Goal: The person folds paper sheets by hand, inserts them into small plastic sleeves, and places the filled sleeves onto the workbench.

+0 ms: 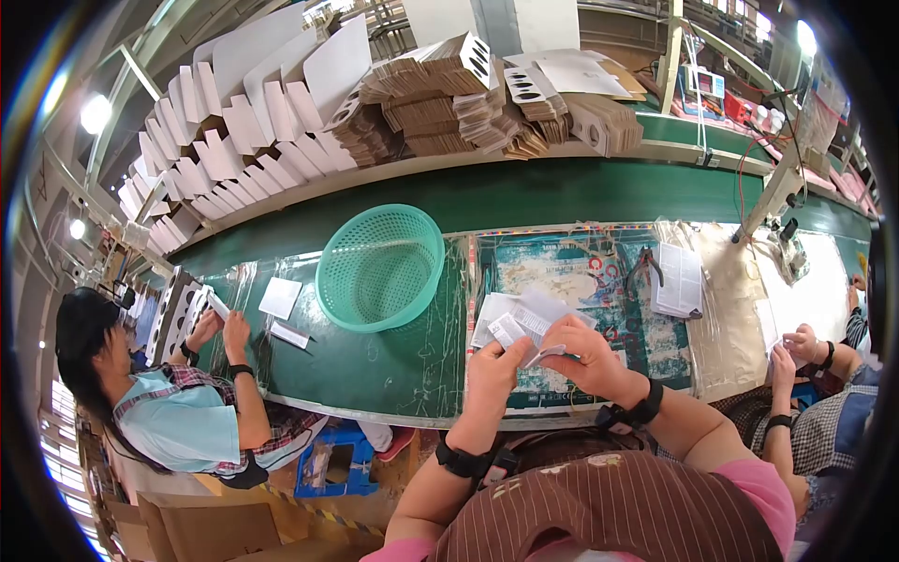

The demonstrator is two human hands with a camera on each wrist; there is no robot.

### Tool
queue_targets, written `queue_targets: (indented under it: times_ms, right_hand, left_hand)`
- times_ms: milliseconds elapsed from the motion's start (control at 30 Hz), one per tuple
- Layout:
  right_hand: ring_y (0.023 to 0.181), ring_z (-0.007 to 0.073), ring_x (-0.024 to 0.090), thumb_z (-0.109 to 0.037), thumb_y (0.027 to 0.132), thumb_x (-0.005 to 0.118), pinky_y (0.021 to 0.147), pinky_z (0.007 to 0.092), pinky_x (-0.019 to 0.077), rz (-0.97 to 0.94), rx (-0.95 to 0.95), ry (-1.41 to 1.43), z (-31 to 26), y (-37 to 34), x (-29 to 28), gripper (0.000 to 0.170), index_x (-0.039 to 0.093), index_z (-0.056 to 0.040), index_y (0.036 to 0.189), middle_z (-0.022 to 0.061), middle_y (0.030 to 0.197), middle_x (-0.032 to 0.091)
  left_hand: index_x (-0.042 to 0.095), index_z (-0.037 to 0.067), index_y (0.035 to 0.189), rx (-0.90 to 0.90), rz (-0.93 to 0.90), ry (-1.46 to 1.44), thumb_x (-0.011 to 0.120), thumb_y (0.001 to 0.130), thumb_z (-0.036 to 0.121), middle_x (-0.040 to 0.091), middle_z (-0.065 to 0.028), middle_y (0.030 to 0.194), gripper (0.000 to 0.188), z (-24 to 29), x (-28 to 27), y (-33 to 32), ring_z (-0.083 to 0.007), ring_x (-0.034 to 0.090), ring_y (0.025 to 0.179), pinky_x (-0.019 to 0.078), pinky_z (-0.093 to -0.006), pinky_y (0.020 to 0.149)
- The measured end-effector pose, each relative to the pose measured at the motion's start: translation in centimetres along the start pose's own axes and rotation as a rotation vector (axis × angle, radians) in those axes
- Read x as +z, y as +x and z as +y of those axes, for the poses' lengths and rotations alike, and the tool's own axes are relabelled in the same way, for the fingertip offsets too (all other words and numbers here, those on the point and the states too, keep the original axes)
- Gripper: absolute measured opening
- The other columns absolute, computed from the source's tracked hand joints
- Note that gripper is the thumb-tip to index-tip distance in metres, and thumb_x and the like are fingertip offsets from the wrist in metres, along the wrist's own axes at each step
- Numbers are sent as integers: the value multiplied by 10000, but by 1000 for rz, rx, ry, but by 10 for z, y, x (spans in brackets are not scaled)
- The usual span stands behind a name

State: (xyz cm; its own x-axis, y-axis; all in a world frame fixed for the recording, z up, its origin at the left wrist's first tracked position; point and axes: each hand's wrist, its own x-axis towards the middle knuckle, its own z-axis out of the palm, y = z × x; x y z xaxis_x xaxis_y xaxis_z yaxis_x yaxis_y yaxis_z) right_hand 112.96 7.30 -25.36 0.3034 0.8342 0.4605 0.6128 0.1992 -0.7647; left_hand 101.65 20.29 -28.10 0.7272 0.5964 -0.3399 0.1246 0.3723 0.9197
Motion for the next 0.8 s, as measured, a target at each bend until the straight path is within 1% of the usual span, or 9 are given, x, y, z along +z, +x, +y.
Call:
queue_targets:
  times_ms: [133, 200, 233, 300, 533, 600, 633, 733, 800]
  right_hand:
    - [819, 239, 521, -48, 723, 690, 733, 334, 434, 10, -173, -22, -1, 3, 4, 149, 649, -72, 864, 45, 787, 596]
    - [769, 229, 526, -58, 735, 688, 681, 329, 434, -11, 0, 18, 2, -1, 7, 115, 658, -64, 846, 53, 762, 587]
    - [769, 229, 526, -58, 735, 688, 681, 329, 434, -11, 0, 18, 5, -2, 7, 115, 658, -64, 846, 53, 762, 587]
    - [701, 226, 530, -92, 755, 680, 623, 326, 433, 52, 217, 56, 12, -4, 9, 87, 661, -51, 829, 77, 729, 569]
    - [648, 258, 528, -192, 784, 661, 576, 344, 422, 73, 262, -93, 24, -6, 12, 154, 667, -49, 840, 118, 691, 546]
    - [656, 271, 533, -199, 783, 662, 573, 351, 423, 61, 259, -138, 19, -5, 10, 160, 659, -43, 817, 124, 689, 549]
    - [656, 271, 533, -199, 783, 662, 573, 351, 423, 63, 261, -136, 17, -3, 9, 160, 659, -43, 817, 124, 689, 549]
    - [632, 250, 533, -196, 776, 669, 568, 342, 423, 76, 286, -143, 9, 0, 9, 174, 638, -26, 788, 118, 674, 547]
    - [615, 219, 535, -208, 764, 686, 563, 326, 425, 138, 503, 136, 6, 1, 10, 204, 625, -13, 773, 112, 673, 554]
  left_hand:
    - [622, 13, 787, -44, 21, -16, 643, 827, 193, 490, 35, 560, 186, 2, -3, 2, -29, 371, 411, 241, -203, 365]
    - [647, 2, 813, -5, -41, 103, 647, 826, 197, 513, 47, 579, 196, -1, -6, 6, -22, 386, 478, 278, -216, 415]
    - [647, 2, 813, -5, -41, 103, 647, 826, 197, 513, 47, 579, 196, -2, -4, 6, -22, 386, 478, 278, -216, 415]
    - [648, 0, 806, 69, -9, 38, 633, 838, 185, 525, 45, 596, 188, 2, 5, 0, -17, 401, 530, 306, -210, 449]
    - [609, 12, 835, 157, -86, 189, 523, 909, 171, 521, 34, 612, 195, -2, 3, 1, -19, 414, 539, 312, -212, 447]
    - [568, 34, 826, -68, -173, 32, 493, 929, 190, 452, 44, 572, 202, -2, -1, 1, -24, 366, 473, 272, -216, 405]
    - [568, 34, 826, -71, -174, 34, 493, 929, 190, 452, 44, 572, 202, -2, 0, 1, -24, 366, 473, 272, -216, 405]
    - [541, 47, 804, -154, -248, -334, 496, 932, 208, 374, 58, 536, 211, -6, 4, 0, -32, 294, 417, 222, -217, 376]
    - [553, 26, 909, -137, -223, -453, 460, 938, 164, 404, 43, 594, 170, -10, 5, 1, -39, 300, 434, 233, -204, 386]
